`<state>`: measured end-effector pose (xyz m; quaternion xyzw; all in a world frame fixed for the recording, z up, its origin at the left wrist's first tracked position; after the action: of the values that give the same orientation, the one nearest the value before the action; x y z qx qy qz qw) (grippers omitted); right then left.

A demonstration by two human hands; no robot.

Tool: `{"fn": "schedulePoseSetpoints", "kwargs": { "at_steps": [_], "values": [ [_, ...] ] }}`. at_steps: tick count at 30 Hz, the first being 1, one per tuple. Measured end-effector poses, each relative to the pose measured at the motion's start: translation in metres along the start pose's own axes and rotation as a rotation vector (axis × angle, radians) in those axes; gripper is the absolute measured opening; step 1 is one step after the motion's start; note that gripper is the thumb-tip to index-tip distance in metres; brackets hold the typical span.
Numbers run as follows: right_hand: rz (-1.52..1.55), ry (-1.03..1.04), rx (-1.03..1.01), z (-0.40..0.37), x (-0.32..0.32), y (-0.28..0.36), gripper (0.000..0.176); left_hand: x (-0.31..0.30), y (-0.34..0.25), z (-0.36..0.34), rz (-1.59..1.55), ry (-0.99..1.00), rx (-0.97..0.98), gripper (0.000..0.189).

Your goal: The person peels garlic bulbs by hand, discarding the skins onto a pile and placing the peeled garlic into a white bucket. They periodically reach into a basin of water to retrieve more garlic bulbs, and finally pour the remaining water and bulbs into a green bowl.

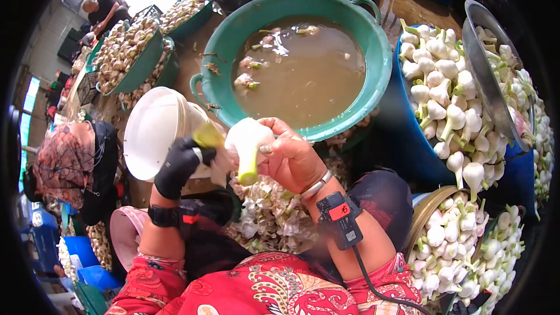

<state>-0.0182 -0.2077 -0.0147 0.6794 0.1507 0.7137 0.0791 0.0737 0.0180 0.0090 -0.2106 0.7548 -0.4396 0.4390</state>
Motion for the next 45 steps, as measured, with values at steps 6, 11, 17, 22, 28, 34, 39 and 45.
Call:
{"fn": "schedulePoseSetpoints", "kwargs": {
  "at_steps": [6, 11, 17, 22, 28, 34, 39, 45],
  "values": [
    [-0.423, -0.204, -0.221, 0.003, -0.008, 0.006, 0.047, 0.034, -0.005, -0.022, 0.087, 0.088, -0.197, 0.037],
    [-0.406, -0.226, -0.206, 0.005, -0.003, -0.013, 0.041, 0.050, -0.038, -0.020, -0.147, -0.186, 0.254, 0.044],
    [-0.736, -0.237, -0.228, 0.006, 0.001, 0.005, 0.022, 0.024, -0.040, -0.012, -0.601, -0.033, 0.087, 0.033],
    [-1.269, 0.060, -0.374, 0.007, 0.004, 0.015, 0.017, 0.027, -0.051, -0.015, -0.485, 0.108, 0.054, 0.029],
    [-1.415, 0.180, -0.181, 0.005, 0.007, 0.014, 0.010, 0.027, -0.050, -0.014, -0.369, 0.108, 0.023, 0.026],
    [-1.754, 0.423, -0.270, -0.013, 0.005, -0.013, 0.008, 0.005, -0.031, -0.013, -0.969, 0.026, -0.090, 0.031],
    [-1.971, 0.543, 0.096, -0.023, -0.008, -0.037, 0.009, -0.034, -0.022, -0.014, -0.191, -0.300, 0.158, 0.027],
    [-1.872, 0.628, 0.172, -0.025, -0.018, -0.039, 0.016, -0.124, -0.010, -0.005, 0.021, -0.611, 0.140, 0.020]
  ]
}}
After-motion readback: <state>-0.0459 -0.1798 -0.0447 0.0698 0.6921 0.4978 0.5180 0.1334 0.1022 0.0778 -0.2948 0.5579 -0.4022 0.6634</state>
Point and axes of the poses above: each hand's wrist, its own z-axis towards the middle knuckle, its own x-axis out of the palm, y = z × x, the point moved 1 cm from there along z, towards the middle knuckle, and after that the axes turned 9 degrees about -x, right-handed, at the moved point
